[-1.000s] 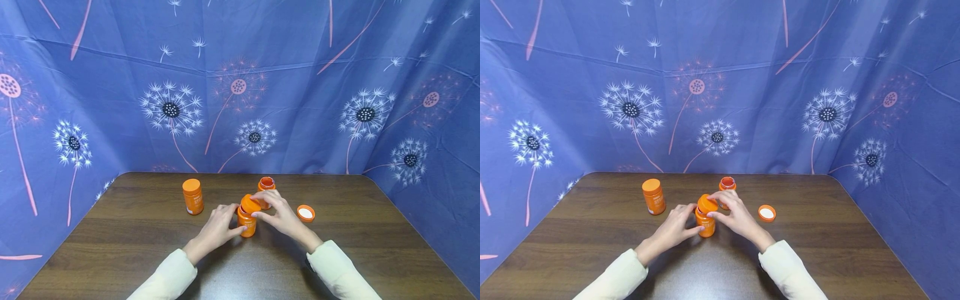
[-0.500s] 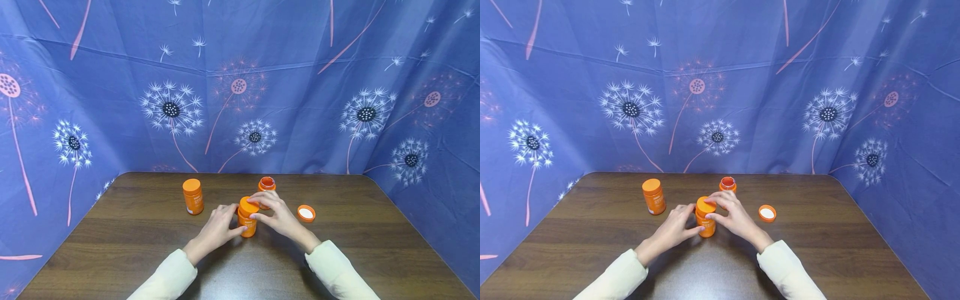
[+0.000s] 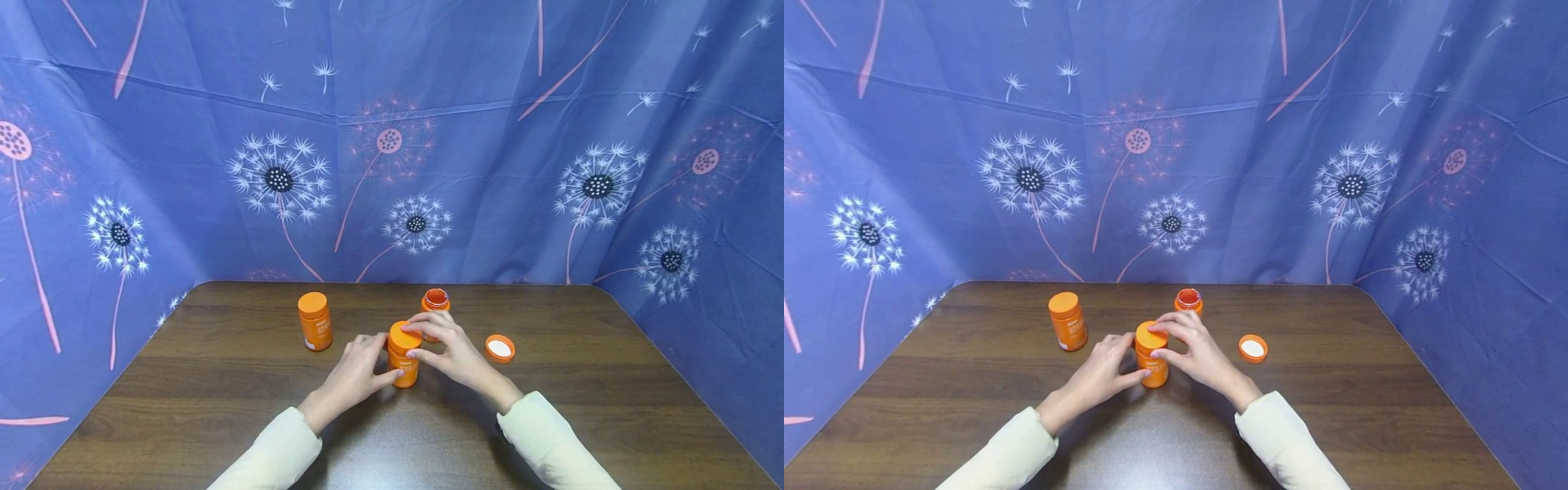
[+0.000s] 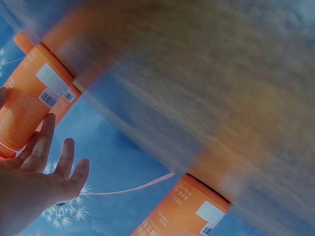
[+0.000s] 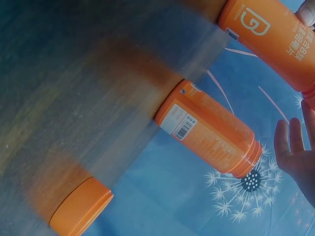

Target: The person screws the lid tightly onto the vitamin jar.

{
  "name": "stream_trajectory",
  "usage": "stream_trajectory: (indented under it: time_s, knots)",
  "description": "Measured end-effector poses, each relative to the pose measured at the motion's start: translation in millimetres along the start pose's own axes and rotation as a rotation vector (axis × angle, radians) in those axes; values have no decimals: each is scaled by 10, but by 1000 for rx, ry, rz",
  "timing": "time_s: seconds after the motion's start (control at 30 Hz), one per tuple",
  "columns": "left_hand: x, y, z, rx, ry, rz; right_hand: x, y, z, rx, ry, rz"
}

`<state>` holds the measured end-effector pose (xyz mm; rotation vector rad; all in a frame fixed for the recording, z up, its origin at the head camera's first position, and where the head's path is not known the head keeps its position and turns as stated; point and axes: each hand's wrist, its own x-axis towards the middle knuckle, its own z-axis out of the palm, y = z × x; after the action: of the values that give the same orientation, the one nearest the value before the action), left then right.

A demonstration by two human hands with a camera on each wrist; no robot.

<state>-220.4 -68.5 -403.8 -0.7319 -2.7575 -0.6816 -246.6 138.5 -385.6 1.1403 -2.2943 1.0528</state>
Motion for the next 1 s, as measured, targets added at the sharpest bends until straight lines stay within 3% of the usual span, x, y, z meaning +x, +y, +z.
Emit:
stream_trajectory:
  time_s: [0.33, 1.0]
  knots:
    - [-4, 3, 0, 5, 8, 1, 1, 10, 13, -28, 15, -34]
    - [5, -3, -9, -1, 2, 0, -9, 1, 56, -29, 44, 44]
